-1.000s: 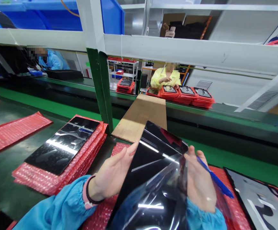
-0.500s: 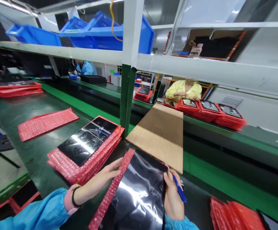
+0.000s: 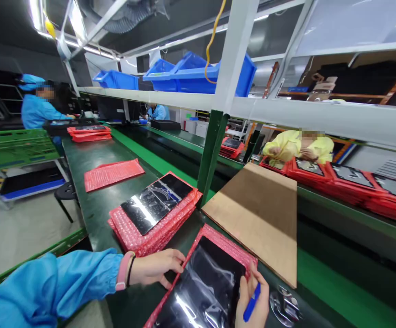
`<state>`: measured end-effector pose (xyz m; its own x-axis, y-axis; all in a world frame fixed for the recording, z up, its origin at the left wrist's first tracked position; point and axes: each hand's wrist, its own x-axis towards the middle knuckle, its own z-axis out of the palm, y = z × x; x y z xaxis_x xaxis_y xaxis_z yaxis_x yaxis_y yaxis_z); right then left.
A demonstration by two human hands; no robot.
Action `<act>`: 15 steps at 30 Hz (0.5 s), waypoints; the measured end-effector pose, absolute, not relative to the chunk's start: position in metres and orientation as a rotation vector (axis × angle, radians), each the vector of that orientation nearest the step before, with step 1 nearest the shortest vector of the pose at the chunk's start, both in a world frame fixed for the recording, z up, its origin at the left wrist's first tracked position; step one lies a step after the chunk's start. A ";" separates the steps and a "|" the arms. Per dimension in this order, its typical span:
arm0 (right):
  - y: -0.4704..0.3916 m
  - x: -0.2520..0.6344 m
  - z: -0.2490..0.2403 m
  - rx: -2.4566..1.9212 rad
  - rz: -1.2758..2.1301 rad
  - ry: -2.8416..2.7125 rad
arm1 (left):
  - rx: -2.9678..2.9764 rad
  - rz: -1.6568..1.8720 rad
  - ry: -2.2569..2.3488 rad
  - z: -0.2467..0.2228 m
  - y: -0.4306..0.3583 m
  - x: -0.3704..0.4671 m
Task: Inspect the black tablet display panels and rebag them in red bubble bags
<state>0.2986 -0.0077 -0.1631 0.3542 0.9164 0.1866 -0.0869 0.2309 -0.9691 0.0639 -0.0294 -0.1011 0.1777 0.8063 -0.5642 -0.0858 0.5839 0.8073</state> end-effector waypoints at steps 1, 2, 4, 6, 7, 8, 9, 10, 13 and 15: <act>-0.007 0.300 -0.166 -1.102 0.844 -0.971 | 0.722 0.706 1.244 -0.101 -0.029 0.064; -0.007 0.301 -0.168 -1.098 0.828 -0.981 | 0.722 0.695 1.240 -0.100 -0.028 0.065; -0.005 0.302 -0.173 -1.102 0.789 -0.998 | 0.749 0.676 1.202 -0.096 -0.025 0.068; -0.003 0.301 -0.177 -1.112 0.725 -1.027 | 0.826 0.669 1.146 -0.089 -0.023 0.074; -0.003 0.299 -0.179 -1.117 0.679 -1.047 | 0.880 0.676 1.122 -0.085 -0.021 0.079; -0.003 0.298 -0.179 -1.121 0.626 -1.073 | 0.939 0.691 1.102 -0.081 -0.020 0.084; -0.005 0.298 -0.180 -1.122 0.563 -1.105 | 0.997 0.713 1.082 -0.078 -0.020 0.090; -0.007 0.299 -0.180 -1.119 0.492 -1.150 | 1.049 0.742 1.060 -0.075 -0.020 0.096; -0.020 0.316 -0.177 -1.070 0.239 -1.374 | 1.146 0.813 0.988 -0.070 -0.021 0.105; -0.031 0.339 -0.174 -1.031 0.054 -1.547 | 1.172 0.829 0.964 -0.067 -0.022 0.098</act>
